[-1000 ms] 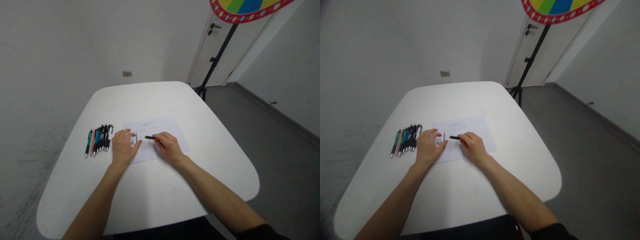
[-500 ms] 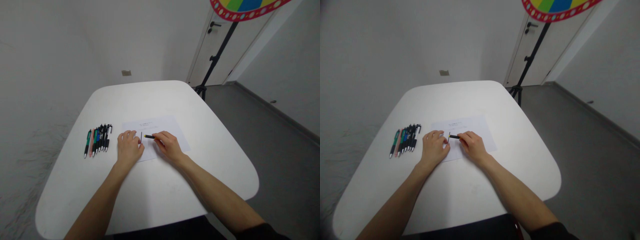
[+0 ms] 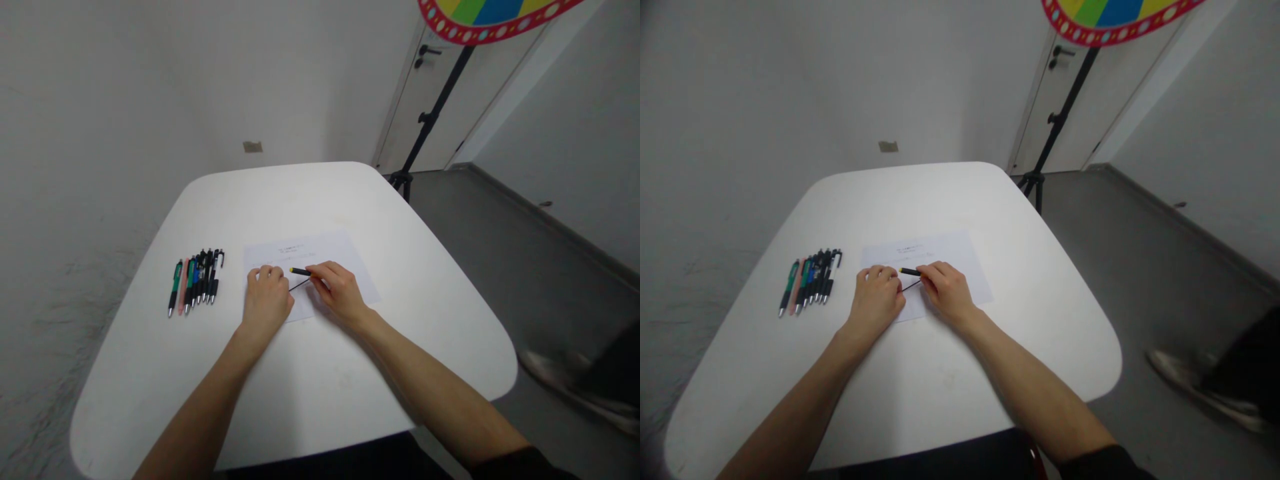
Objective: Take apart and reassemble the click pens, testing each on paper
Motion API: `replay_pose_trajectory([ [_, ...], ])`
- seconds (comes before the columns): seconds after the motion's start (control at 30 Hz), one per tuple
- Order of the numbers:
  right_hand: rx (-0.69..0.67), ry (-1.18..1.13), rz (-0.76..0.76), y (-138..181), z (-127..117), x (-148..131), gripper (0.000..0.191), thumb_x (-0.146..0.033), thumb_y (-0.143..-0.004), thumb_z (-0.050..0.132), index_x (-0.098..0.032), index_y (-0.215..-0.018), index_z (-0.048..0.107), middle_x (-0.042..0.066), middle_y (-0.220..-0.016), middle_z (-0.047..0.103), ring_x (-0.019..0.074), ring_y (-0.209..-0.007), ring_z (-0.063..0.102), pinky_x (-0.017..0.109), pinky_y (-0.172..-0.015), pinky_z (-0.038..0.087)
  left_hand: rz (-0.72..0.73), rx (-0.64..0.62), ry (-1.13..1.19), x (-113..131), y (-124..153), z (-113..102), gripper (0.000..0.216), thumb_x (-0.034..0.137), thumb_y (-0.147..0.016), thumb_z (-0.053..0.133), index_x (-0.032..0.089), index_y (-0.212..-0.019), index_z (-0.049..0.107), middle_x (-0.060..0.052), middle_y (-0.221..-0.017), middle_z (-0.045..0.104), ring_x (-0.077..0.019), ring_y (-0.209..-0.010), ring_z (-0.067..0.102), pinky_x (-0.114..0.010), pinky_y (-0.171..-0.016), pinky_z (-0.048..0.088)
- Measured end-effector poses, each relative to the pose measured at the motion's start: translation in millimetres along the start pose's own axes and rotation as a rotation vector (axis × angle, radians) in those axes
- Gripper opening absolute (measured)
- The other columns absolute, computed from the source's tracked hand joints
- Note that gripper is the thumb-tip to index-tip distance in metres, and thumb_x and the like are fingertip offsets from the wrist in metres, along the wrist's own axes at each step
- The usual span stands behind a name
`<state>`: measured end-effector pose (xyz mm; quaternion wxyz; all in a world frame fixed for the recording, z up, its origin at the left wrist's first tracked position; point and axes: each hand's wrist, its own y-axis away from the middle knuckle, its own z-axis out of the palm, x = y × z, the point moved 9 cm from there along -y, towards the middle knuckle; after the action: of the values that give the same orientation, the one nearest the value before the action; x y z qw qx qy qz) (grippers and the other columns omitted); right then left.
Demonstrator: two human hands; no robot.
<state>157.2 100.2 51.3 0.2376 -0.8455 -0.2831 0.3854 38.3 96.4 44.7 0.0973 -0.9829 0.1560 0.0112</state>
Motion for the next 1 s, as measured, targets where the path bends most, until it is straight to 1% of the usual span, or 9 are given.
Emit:
replay_pose_trajectory([
  [0.1, 0.035, 0.003, 0.008, -1, -4, 1, 0.02, -0.014, -0.09, 0.052, -0.021, -0.104, 0.065, 0.008, -0.089, 0.068, 0.0199, -0.081, 0.064, 0.033, -0.072, 0.053, 0.004, 0.014, 0.03, -1, 1, -1, 0.018, 0.016, -0.078, 0.053, 0.015, -0.082, 0.071, -0.013, -0.098, 0.068, -0.0307, -0.102, 0.054, -0.047, -0.089, 0.037],
  [0.2, 0.078, 0.004, 0.029, -1, -9, 3, 0.02, -0.014, -0.09, 0.052, -0.02, -0.104, 0.065, 0.008, -0.091, 0.069, 0.0206, -0.083, 0.064, 0.034, -0.073, 0.053, -0.018, 0.03, 0.079, -6, 4, -3, 0.016, 0.018, -0.078, 0.054, 0.015, -0.079, 0.07, -0.012, -0.09, 0.07, -0.0299, -0.096, 0.058, -0.046, -0.086, 0.039],
  [0.3, 0.103, 0.006, 0.062, -2, -12, 7, 0.02, -0.014, -0.09, 0.052, -0.021, -0.104, 0.064, 0.008, -0.093, 0.069, 0.0209, -0.084, 0.064, 0.035, -0.075, 0.053, -0.084, 0.062, 0.125, -18, 7, -9, 0.017, 0.019, -0.079, 0.052, 0.016, -0.077, 0.069, -0.01, -0.078, 0.071, -0.027, -0.083, 0.062, -0.044, -0.082, 0.04],
  [0.4, 0.105, 0.001, 0.075, -2, -12, 8, 0.02, -0.015, -0.09, 0.051, -0.022, -0.104, 0.064, 0.008, -0.094, 0.069, 0.0217, -0.086, 0.064, 0.037, -0.076, 0.052, -0.125, 0.137, 0.193, -32, 10, -21, 0.015, 0.019, -0.078, 0.053, 0.018, -0.074, 0.068, -0.006, -0.072, 0.07, -0.0239, -0.074, 0.063, -0.042, -0.081, 0.041],
  [0.5, 0.118, 0.014, 0.077, -2, -13, 9, 0.02, -0.016, -0.091, 0.05, -0.022, -0.105, 0.063, 0.009, -0.094, 0.069, 0.0225, -0.087, 0.063, 0.038, -0.077, 0.051, -0.118, 0.231, 0.276, -44, 14, -34, 0.013, 0.02, -0.078, 0.054, 0.02, -0.073, 0.067, -0.003, -0.072, 0.07, -0.0223, -0.074, 0.064, -0.039, -0.08, 0.042],
  [0.6, 0.149, 0.058, 0.071, -2, -16, 9, 0.019, -0.015, -0.091, 0.051, -0.021, -0.104, 0.063, 0.008, -0.093, 0.069, 0.0232, -0.087, 0.062, 0.039, -0.076, 0.05, -0.081, 0.297, 0.332, -52, 17, -43, 0.014, 0.021, -0.081, 0.054, 0.021, -0.075, 0.067, -0.002, -0.075, 0.072, -0.0213, -0.077, 0.064, -0.038, -0.081, 0.042],
  [0.8, 0.166, 0.111, 0.064, -1, -17, 10, 0.019, -0.013, -0.09, 0.051, -0.021, -0.103, 0.063, 0.008, -0.093, 0.069, 0.0234, -0.087, 0.061, 0.039, -0.077, 0.046, 0.003, 0.363, 0.322, -54, 20, -48, 0.016, 0.024, -0.086, 0.054, 0.02, -0.079, 0.068, -0.003, -0.079, 0.073, -0.0218, -0.079, 0.065, -0.038, -0.079, 0.041],
  [1.0, 0.167, 0.125, 0.074, -1, -18, 11, 0.019, -0.012, -0.09, 0.051, -0.02, -0.103, 0.063, 0.008, -0.093, 0.069, 0.0235, -0.089, 0.06, 0.04, -0.079, 0.045, 0.0, 0.446, 0.315, -59, 24, -56, 0.016, 0.024, -0.088, 0.053, 0.02, -0.08, 0.067, -0.003, -0.079, 0.073, -0.0215, -0.078, 0.065, -0.038, -0.078, 0.042],
])
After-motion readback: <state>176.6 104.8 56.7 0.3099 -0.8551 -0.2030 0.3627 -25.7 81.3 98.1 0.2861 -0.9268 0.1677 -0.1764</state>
